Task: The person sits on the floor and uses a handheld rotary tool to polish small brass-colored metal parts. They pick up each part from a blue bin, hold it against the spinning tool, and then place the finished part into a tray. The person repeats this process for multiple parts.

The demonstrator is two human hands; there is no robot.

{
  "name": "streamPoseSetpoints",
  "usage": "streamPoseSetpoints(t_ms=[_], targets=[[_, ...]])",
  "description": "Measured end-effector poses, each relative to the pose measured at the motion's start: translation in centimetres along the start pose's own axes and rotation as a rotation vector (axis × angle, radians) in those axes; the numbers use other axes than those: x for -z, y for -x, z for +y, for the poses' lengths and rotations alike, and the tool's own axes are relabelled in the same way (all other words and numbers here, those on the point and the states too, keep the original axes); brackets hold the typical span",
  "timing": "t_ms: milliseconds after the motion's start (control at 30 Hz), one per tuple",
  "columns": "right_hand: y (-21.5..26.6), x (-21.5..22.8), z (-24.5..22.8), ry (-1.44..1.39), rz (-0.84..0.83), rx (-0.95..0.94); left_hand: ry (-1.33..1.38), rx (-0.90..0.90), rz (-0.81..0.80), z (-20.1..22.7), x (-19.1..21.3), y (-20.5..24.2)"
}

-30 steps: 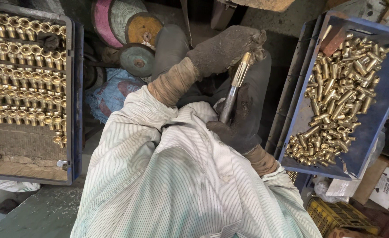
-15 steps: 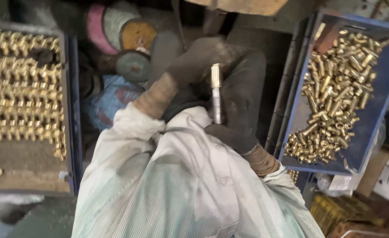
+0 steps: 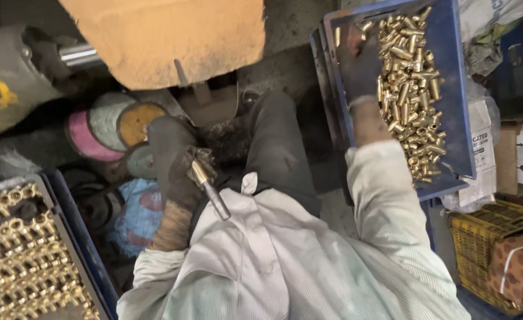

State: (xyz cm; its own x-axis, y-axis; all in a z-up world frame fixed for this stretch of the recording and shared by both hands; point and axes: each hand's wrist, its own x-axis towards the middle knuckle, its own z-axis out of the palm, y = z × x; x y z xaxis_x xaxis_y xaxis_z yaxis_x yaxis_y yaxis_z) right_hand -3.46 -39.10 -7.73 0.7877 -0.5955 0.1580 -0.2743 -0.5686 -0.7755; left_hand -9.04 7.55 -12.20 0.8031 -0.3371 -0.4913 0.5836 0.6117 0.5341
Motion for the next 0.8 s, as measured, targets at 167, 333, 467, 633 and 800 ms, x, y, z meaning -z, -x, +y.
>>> streamPoseSetpoints(t_ms=[167,333,467,633,800], targets=[[-4.9,-2.5,5.3,0.410,-0.064,-0.271,0.089,0.127,0.028,-0.2,1.1,-0.1],[-5.2,-3.3,6.7,0.308,-0.108,-0.429,0.163,0.217,0.040,-0.7,2.7,-1.2],[-3.1,-1.4,6.4,-0.838,-0.059,-0.199,0.134,0.269,0.016,0.1,3.6,-3.1],[3.8,-1.8,2.6,-1.594,-0.543,-0.131,0.134,0.286,-0.029,0.1,2.9,-5.3],[10.6,-8.3,-4.2,-1.322,-0.819,-0.415,0.204,0.240,-0.075,-1.0,2.6,-5.1]])
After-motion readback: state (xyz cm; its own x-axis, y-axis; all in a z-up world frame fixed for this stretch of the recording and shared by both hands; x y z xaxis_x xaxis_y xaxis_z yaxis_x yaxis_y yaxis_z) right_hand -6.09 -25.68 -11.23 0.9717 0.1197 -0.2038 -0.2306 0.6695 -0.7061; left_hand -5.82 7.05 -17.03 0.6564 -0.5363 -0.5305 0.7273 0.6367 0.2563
